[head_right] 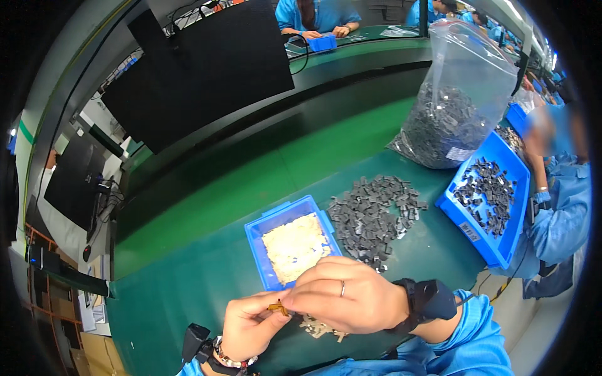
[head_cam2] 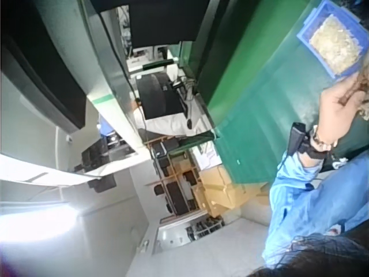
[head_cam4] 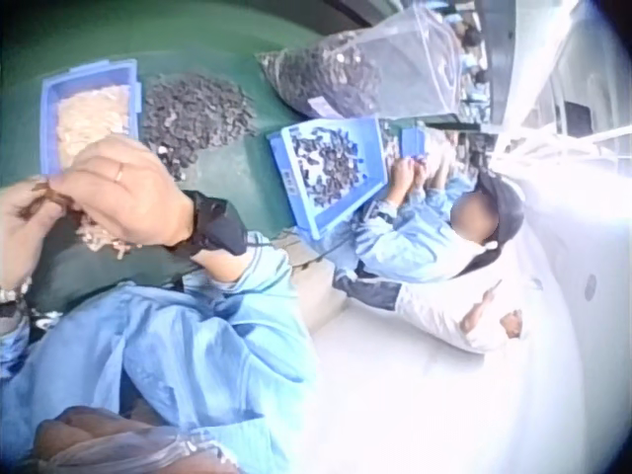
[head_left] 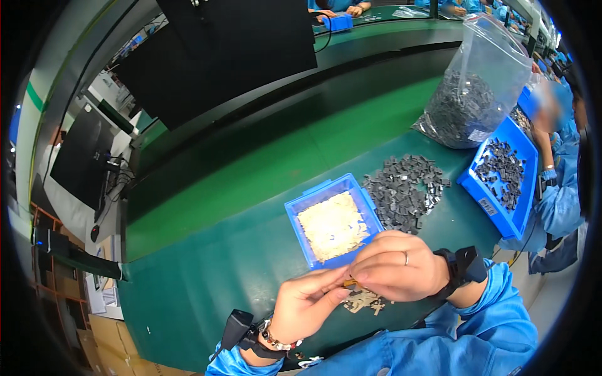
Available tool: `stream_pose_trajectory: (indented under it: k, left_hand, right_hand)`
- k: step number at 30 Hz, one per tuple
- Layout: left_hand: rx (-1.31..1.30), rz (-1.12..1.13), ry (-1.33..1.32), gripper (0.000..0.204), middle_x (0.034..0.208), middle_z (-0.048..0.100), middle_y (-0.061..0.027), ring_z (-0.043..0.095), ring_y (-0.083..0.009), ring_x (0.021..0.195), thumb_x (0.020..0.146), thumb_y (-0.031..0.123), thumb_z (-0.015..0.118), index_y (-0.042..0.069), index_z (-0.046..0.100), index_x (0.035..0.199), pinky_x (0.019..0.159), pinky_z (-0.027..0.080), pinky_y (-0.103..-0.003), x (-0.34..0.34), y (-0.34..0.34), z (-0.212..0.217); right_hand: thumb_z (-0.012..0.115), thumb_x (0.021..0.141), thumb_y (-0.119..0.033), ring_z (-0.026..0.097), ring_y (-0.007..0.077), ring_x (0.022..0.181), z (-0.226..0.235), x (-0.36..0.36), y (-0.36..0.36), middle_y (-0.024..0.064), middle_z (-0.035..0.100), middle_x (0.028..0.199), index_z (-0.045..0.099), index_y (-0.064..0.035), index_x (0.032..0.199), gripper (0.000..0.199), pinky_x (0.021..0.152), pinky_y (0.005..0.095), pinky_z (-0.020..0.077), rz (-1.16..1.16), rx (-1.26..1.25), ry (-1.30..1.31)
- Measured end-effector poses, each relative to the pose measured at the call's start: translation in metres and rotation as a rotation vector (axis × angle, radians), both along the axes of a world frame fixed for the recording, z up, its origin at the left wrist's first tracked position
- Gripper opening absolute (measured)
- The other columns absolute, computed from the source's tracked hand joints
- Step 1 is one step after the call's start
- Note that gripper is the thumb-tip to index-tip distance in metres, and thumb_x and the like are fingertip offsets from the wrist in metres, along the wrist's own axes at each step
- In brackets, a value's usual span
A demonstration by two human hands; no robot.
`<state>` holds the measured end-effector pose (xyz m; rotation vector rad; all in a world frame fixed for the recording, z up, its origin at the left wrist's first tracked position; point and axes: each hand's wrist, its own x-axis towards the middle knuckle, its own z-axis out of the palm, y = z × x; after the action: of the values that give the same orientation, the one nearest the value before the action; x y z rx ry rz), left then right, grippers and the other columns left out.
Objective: Sorting small plastic or rubber components into bins on a factory assembly line.
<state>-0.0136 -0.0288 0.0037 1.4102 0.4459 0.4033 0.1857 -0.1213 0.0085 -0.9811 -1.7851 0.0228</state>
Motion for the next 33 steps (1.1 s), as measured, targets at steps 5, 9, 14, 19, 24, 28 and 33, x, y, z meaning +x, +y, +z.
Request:
stream_pose_trajectory:
  k: [5,9,14,19,24,28,33]
  left_hand:
    - [0.038,0.182,-0.303,0.027,0.108,0.069,-0.0163,0.068,-0.0181,0.094,0.077,-0.012,0.074,-0.006,0.069,0.103,0.081,0.057,-0.031,0.002,0.007,-0.009]
    - [0.48,0.283,-0.171,0.019,0.098,0.071,-0.0143,0.07,-0.0205,0.082,0.073,-0.006,0.079,-0.003,0.071,0.091,0.072,0.058,-0.03,-0.002,0.021,-0.018]
    - [1.103,0.224,-0.191,0.022,0.086,0.07,-0.0124,0.069,-0.0245,0.07,0.066,-0.003,0.081,-0.001,0.069,0.084,0.06,0.055,-0.031,0.004,0.034,-0.007]
    - [1.258,0.213,-0.137,0.022,0.084,0.068,-0.0108,0.068,-0.0257,0.069,0.064,-0.007,0.079,-0.001,0.068,0.082,0.061,0.056,-0.032,0.009,0.032,-0.001]
    - [1.318,0.173,-0.104,0.024,0.084,0.067,-0.01,0.068,-0.0255,0.07,0.061,-0.007,0.078,-0.001,0.066,0.081,0.061,0.056,-0.033,0.008,0.027,-0.002]
    - [1.316,0.129,-0.079,0.025,0.085,0.066,-0.01,0.068,-0.0252,0.07,0.06,-0.006,0.079,-0.001,0.067,0.082,0.061,0.057,-0.033,0.01,0.027,0.0]
    - [1.287,0.115,-0.065,0.025,0.085,0.067,-0.0095,0.068,-0.0249,0.07,0.061,-0.006,0.079,0.0,0.067,0.082,0.062,0.057,-0.033,0.011,0.028,0.002]
  right_hand:
    - [0.074,0.072,0.003,0.066,0.0255,0.077,-0.001,-0.005,0.018,0.0107,0.069,0.092,0.068,-0.0025,0.105,0.034,0.067,0.0334,0.0529,0.013,-0.037,0.099]
    - [0.075,0.074,0.004,0.068,0.0269,0.081,-0.006,-0.012,0.02,0.0111,0.07,0.092,0.068,-0.002,0.103,0.031,0.07,0.0321,0.0545,-0.029,-0.154,0.235]
    - [0.071,0.079,0.002,0.07,0.0235,0.084,-0.003,-0.015,0.014,0.0114,0.072,0.093,0.068,-0.0012,0.1,0.021,0.074,0.0308,0.0557,0.01,-0.409,0.446]
    - [0.071,0.082,-0.003,0.071,0.0184,0.089,-0.008,-0.01,0.008,0.0131,0.073,0.094,0.069,0.0007,0.091,0.01,0.078,0.0312,0.0559,0.016,-0.634,0.671]
    - [0.073,0.08,-0.005,0.072,0.0201,0.089,-0.01,-0.009,0.008,0.0146,0.073,0.088,0.069,0.0016,0.085,0.009,0.079,0.0307,0.0562,0.007,-0.724,0.635]
    - [0.073,0.079,-0.004,0.073,0.0213,0.087,-0.009,-0.008,0.007,0.0153,0.073,0.088,0.069,0.0022,0.084,0.009,0.078,0.031,0.0565,-0.016,-0.753,0.621]
    - [0.073,0.079,-0.005,0.073,0.0223,0.086,-0.009,-0.007,0.008,0.0159,0.073,0.09,0.069,0.0024,0.084,0.01,0.078,0.032,0.0566,-0.017,-0.724,0.559]
